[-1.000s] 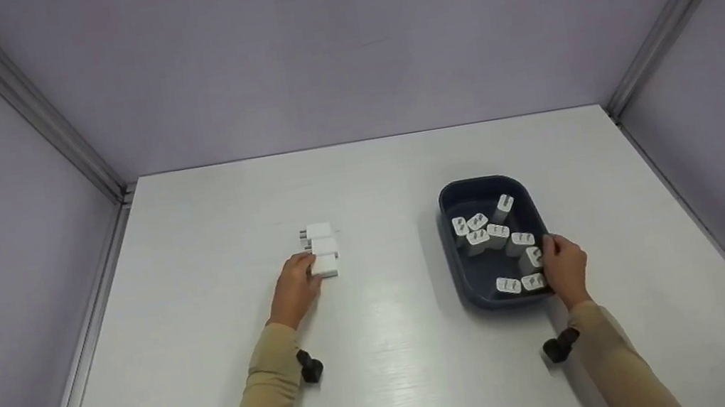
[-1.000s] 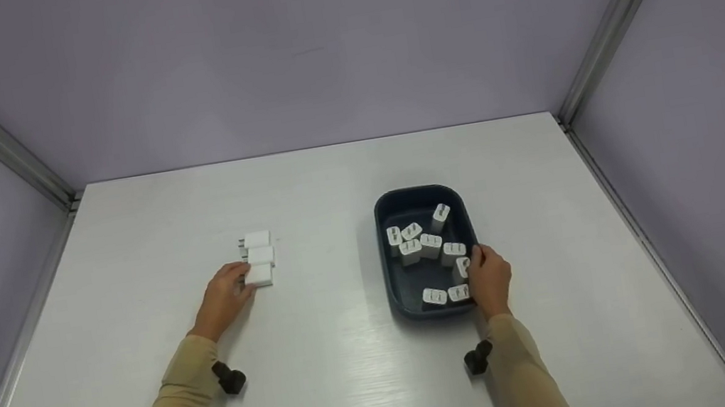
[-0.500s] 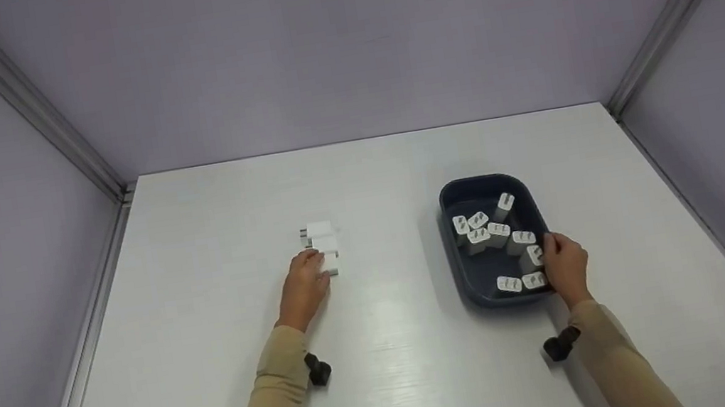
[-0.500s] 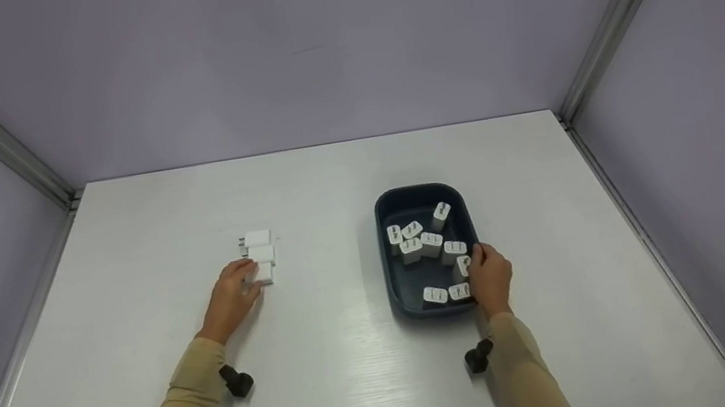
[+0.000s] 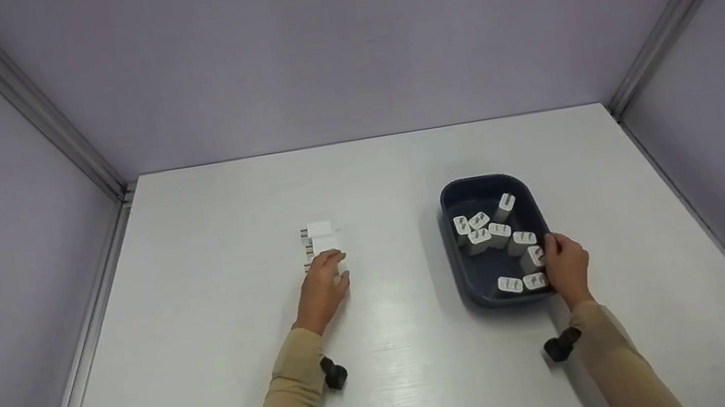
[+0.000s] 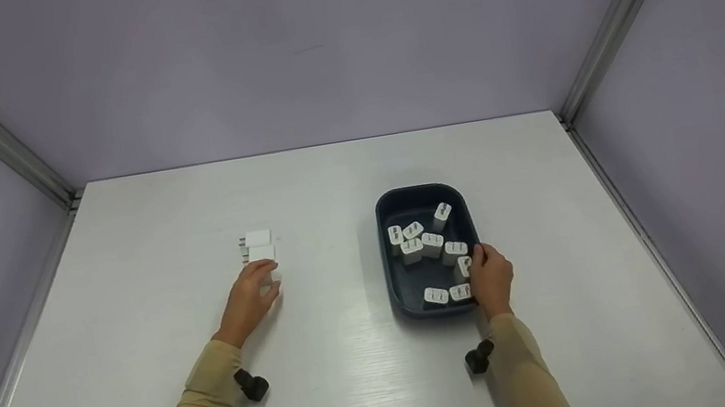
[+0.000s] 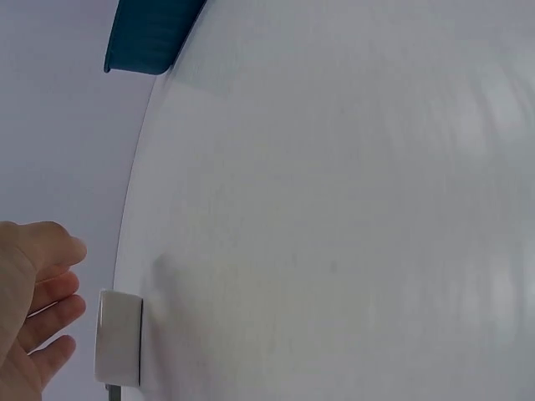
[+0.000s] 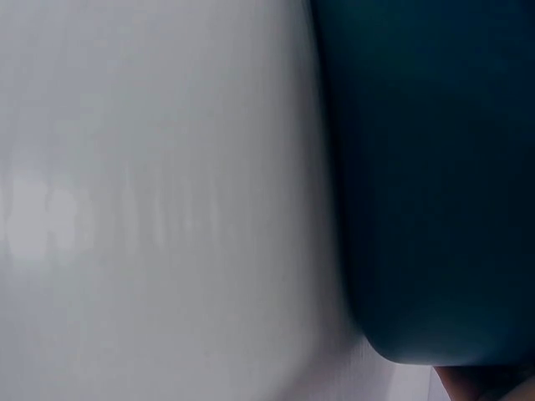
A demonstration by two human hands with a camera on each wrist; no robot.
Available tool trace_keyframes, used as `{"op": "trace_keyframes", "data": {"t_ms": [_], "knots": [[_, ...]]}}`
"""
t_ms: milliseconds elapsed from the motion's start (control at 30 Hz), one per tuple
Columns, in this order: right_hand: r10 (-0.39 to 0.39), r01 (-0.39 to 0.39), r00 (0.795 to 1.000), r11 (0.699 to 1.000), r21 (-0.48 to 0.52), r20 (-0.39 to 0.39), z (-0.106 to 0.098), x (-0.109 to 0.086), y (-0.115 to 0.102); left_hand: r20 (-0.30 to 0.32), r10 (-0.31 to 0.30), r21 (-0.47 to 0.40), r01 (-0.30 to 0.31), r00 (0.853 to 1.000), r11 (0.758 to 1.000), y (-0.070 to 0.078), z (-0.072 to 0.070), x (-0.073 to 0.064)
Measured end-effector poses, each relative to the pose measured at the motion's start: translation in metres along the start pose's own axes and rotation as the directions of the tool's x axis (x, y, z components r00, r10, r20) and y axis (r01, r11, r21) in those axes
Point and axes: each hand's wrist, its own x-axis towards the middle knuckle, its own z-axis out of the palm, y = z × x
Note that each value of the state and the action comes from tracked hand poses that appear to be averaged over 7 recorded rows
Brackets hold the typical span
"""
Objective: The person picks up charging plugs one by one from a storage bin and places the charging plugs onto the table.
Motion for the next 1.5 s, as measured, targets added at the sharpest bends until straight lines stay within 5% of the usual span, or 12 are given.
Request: {"op": "trace_keyframes", "data": {"t_ms": [500, 1500], "knots": [[-0.026, 0.026, 0.998, 1.000, 0.002, -0.049, 0.003, 0.001, 0.002, 0.022, 0.116, -0.050, -0.115, 0.993, 0.992, 0.031, 0.021, -0.008], [-0.028, 0.029, 0.999, 1.000, 0.010, -0.042, 0.002, 0.000, 0.002, 0.071, 0.325, -0.158, -0.311, 0.943, 0.937, 0.103, 0.050, -0.025]]}}
